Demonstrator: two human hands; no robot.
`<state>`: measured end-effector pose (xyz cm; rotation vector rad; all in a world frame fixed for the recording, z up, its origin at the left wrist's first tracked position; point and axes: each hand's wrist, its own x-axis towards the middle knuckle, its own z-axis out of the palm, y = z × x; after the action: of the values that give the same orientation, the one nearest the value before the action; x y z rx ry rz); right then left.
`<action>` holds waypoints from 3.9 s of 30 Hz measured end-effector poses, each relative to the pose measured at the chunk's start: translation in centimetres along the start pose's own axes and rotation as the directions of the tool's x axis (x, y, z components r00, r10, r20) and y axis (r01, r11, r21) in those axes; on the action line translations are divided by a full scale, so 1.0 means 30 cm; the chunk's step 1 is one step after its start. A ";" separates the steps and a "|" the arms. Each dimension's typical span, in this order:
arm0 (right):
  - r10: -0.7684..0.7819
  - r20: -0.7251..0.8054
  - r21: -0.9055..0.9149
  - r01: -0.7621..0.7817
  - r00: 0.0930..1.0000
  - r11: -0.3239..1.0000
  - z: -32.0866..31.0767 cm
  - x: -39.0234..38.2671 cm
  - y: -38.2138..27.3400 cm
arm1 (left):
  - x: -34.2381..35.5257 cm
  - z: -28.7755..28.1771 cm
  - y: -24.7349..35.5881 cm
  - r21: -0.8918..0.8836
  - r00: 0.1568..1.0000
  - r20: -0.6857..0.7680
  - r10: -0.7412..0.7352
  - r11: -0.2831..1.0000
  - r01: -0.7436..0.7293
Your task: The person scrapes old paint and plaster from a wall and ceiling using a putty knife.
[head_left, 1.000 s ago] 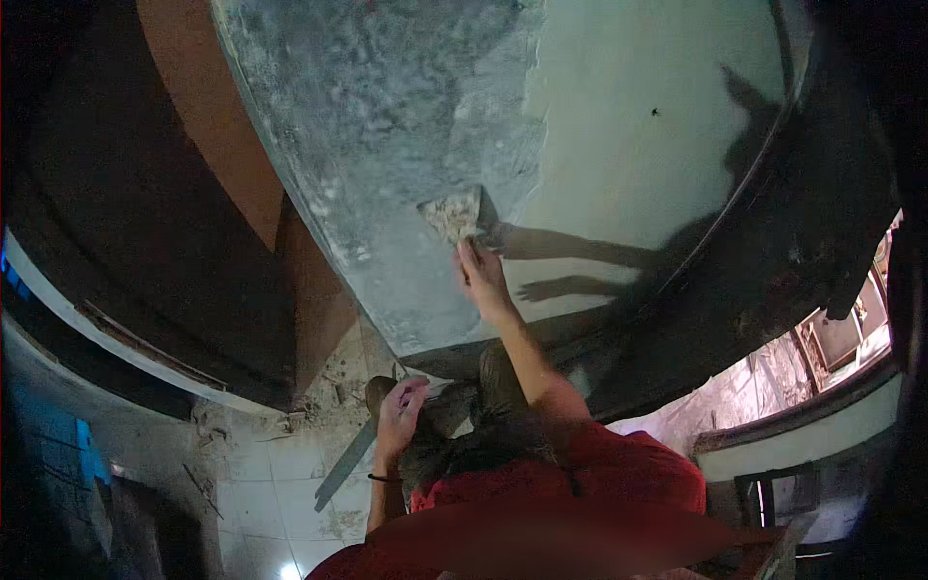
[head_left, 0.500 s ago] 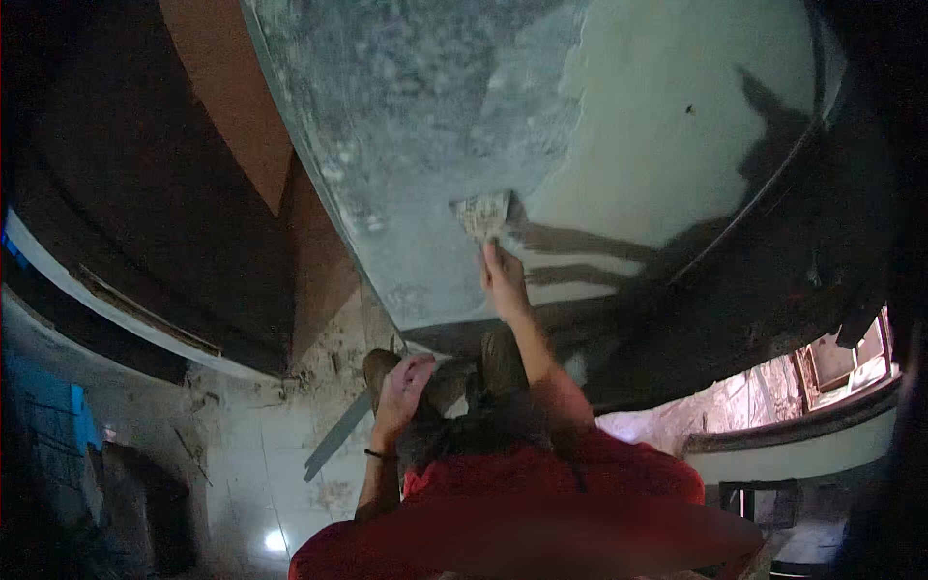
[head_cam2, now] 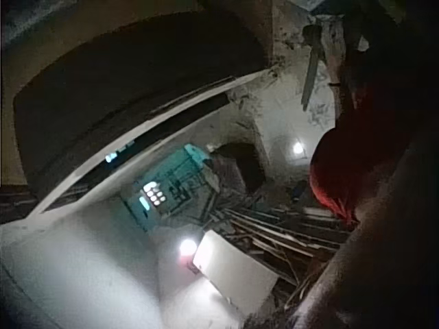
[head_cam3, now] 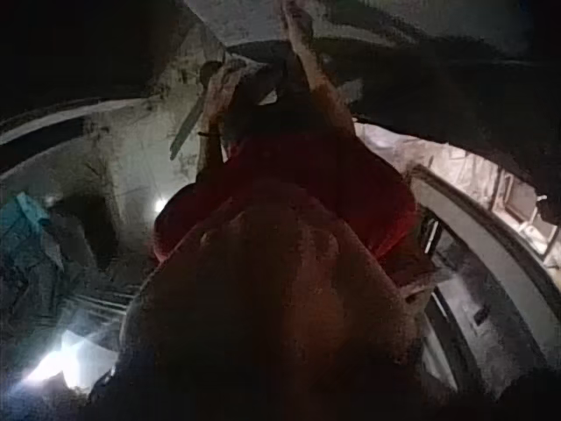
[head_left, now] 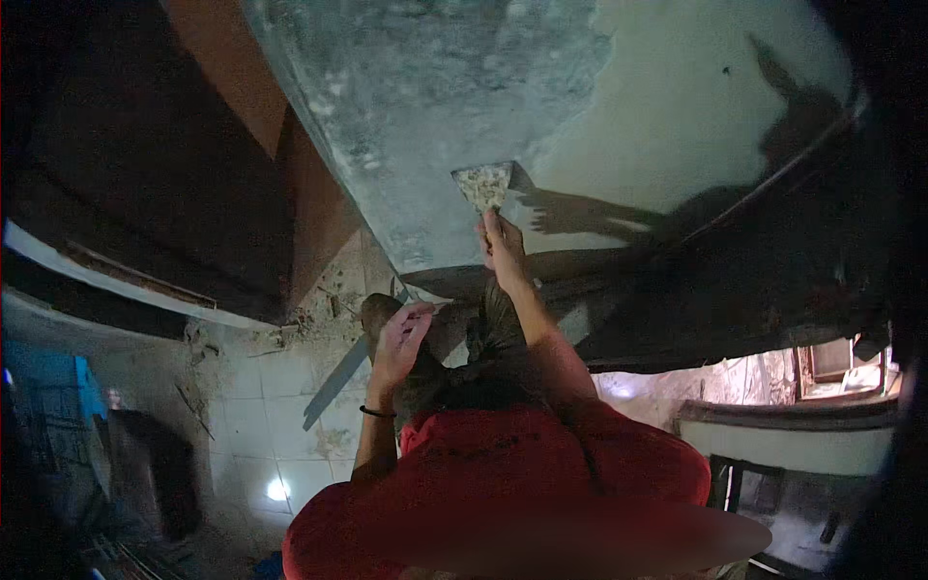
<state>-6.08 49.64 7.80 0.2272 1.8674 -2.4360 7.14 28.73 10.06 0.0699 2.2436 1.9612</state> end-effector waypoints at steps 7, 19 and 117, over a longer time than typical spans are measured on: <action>-0.307 0.107 0.070 0.301 0.946 0.951 0.058 0.040 -0.349 | 0.043 0.020 0.046 0.034 1.000 -0.017 0.020 0.999 -0.020; -0.273 0.096 0.146 0.258 0.957 0.955 0.049 -0.046 -0.513 | 0.041 0.000 0.024 0.041 0.999 -0.045 -0.006 0.999 0.008; -0.705 0.229 -0.517 0.697 0.672 0.496 -0.117 -0.103 -0.647 | 0.636 0.406 0.681 0.100 0.738 -0.307 0.601 0.792 -0.603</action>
<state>-5.47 58.01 25.92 -0.7168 3.0344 -1.9892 -11.28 46.19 26.97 0.5937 2.6696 2.4422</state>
